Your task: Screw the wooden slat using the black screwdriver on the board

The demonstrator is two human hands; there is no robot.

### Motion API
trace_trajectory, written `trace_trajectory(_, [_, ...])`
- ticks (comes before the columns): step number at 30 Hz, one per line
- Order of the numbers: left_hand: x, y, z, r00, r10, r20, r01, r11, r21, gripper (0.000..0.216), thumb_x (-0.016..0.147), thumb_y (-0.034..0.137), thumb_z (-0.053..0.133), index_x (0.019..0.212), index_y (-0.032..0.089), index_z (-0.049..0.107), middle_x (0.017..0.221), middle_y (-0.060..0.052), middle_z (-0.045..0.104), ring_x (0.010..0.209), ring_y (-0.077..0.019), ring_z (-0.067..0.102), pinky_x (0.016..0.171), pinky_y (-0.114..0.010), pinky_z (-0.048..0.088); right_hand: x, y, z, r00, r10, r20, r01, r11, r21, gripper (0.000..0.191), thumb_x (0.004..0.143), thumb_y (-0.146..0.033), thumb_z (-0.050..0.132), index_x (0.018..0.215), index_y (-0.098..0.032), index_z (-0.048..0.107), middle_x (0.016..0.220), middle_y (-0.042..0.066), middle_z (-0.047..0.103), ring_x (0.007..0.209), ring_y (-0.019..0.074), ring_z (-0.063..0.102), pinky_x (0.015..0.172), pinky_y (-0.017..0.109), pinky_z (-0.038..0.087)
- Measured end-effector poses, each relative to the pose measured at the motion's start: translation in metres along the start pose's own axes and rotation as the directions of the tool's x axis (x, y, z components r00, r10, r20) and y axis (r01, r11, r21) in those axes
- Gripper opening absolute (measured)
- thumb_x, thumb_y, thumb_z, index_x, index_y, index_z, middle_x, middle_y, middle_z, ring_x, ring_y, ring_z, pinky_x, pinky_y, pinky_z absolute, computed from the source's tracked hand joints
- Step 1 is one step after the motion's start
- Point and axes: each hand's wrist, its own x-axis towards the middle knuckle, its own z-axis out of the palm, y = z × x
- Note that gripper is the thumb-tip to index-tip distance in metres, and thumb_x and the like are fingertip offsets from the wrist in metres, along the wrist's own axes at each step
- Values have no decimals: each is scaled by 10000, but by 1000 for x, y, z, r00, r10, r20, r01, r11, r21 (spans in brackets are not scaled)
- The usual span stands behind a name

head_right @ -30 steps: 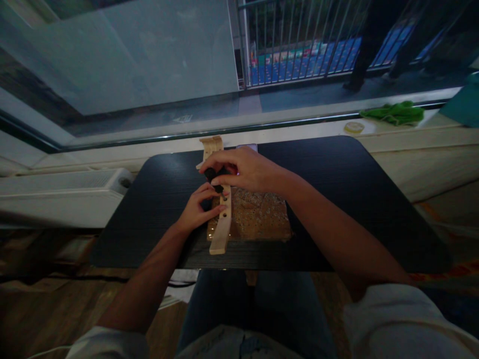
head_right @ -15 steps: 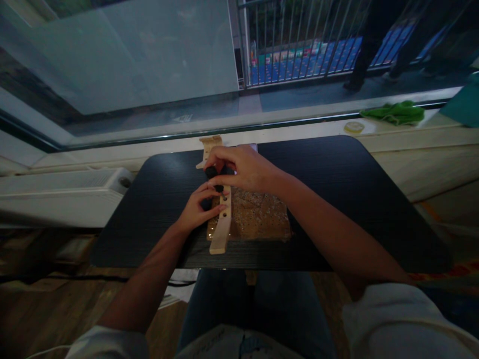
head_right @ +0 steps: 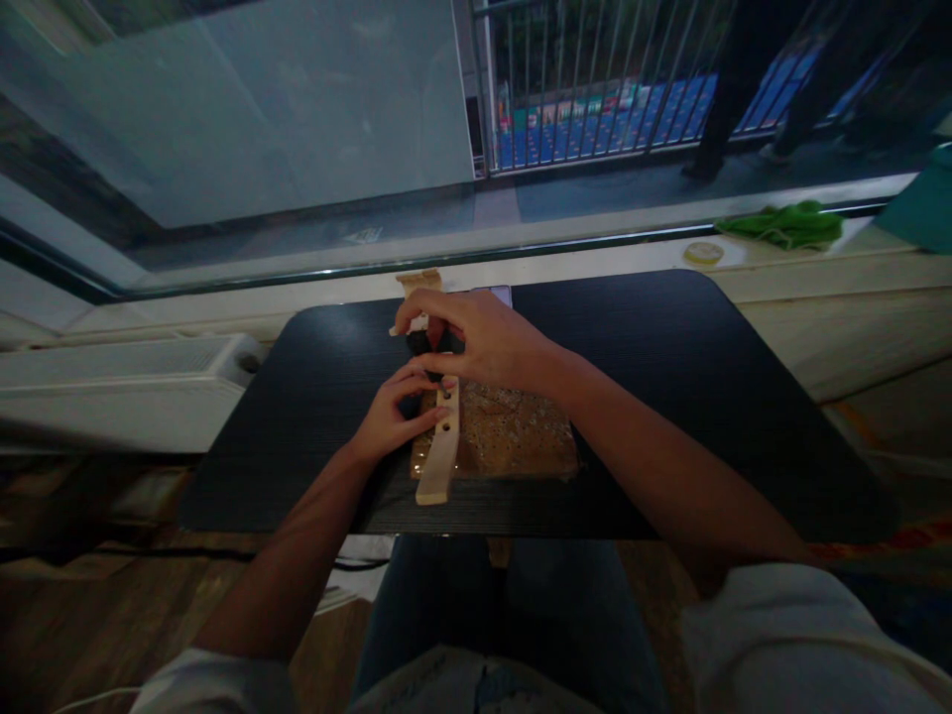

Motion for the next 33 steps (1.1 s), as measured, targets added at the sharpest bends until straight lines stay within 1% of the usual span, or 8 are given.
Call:
trace_trajectory(3, [0, -1, 0, 1000, 12, -8, -12, 1000, 0, 264, 761, 393, 717, 938, 198, 699, 889, -45, 587, 850, -189, 590, 784, -347, 506, 1, 2, -1, 995, -93, 40, 94, 995, -22, 208, 816, -246, 654, 1016, -191, 666, 914, 16, 691, 757, 114, 550, 719, 258, 395])
trace_trajectory(5, [0, -1, 0, 1000, 19, -16, -19, 1000, 0, 260, 761, 392, 717, 931, 197, 700, 885, -45, 588, 843, -189, 591, 782, -348, 505, 1, 2, -3, 989, -125, 79, 129, 991, -44, 195, 851, -269, 624, 1022, -197, 685, 959, 24, 707, 809, 126, 564, 770, 279, 403])
trace_trajectory(10, [0, 0, 0, 1000, 15, -13, -15, 1000, -7, 254, 764, 386, 715, 924, 189, 699, 885, -50, 583, 837, -189, 584, 772, -346, 499, -2, 2, -12, 977, -156, 142, 162, 986, -29, 311, 883, -249, 570, 1167, -158, 656, 1019, 66, 700, 791, 118, 565, 710, 266, 407])
trace_trajectory(13, [0, 2, 0, 1000, 7, -4, -7, 1000, -6, 259, 767, 385, 712, 930, 184, 701, 870, -46, 574, 828, -185, 575, 757, -335, 493, -3, 3, -15, 975, -140, 171, 143, 990, -3, 376, 864, -158, 557, 1235, -141, 614, 1076, 82, 693, 785, 112, 568, 696, 258, 408])
trace_trajectory(17, [0, 3, -1, 1000, 10, 3, -10, 1000, -14, 274, 776, 389, 706, 956, 181, 707, 858, -41, 568, 803, -174, 563, 735, -317, 484, -3, 3, -16, 977, -54, 208, 45, 998, 48, 385, 873, -121, 531, 1253, -129, 586, 1112, 85, 692, 811, 112, 590, 720, 260, 420])
trace_trajectory(20, [0, 3, -1, 1000, 14, 1, -14, 1000, -23, 282, 777, 392, 708, 965, 182, 708, 854, -38, 561, 792, -170, 557, 723, -312, 481, -3, 2, -15, 979, -21, 202, 5, 997, 77, 388, 872, -131, 541, 1259, -128, 574, 1069, 75, 695, 819, 111, 588, 730, 258, 413])
trace_trajectory(26, [0, 2, 0, 1000, 21, -3, -21, 999, -28, 288, 776, 389, 710, 965, 172, 710, 862, -40, 560, 807, -170, 556, 741, -316, 478, -2, 4, -14, 979, -37, 199, 21, 996, 81, 325, 876, -160, 547, 1193, -124, 606, 1011, 53, 690, 657, 69, 482, 646, 231, 363])
trace_trajectory(33, [0, 2, 0, 1000, 20, -2, -20, 1000, -17, 268, 771, 366, 713, 956, 172, 706, 863, -39, 568, 797, -164, 563, 728, -303, 481, -2, 4, -10, 992, 4, 128, -9, 999, 35, 262, 832, -216, 635, 1078, -130, 664, 774, -3, 614, 573, 58, 408, 560, 208, 320])
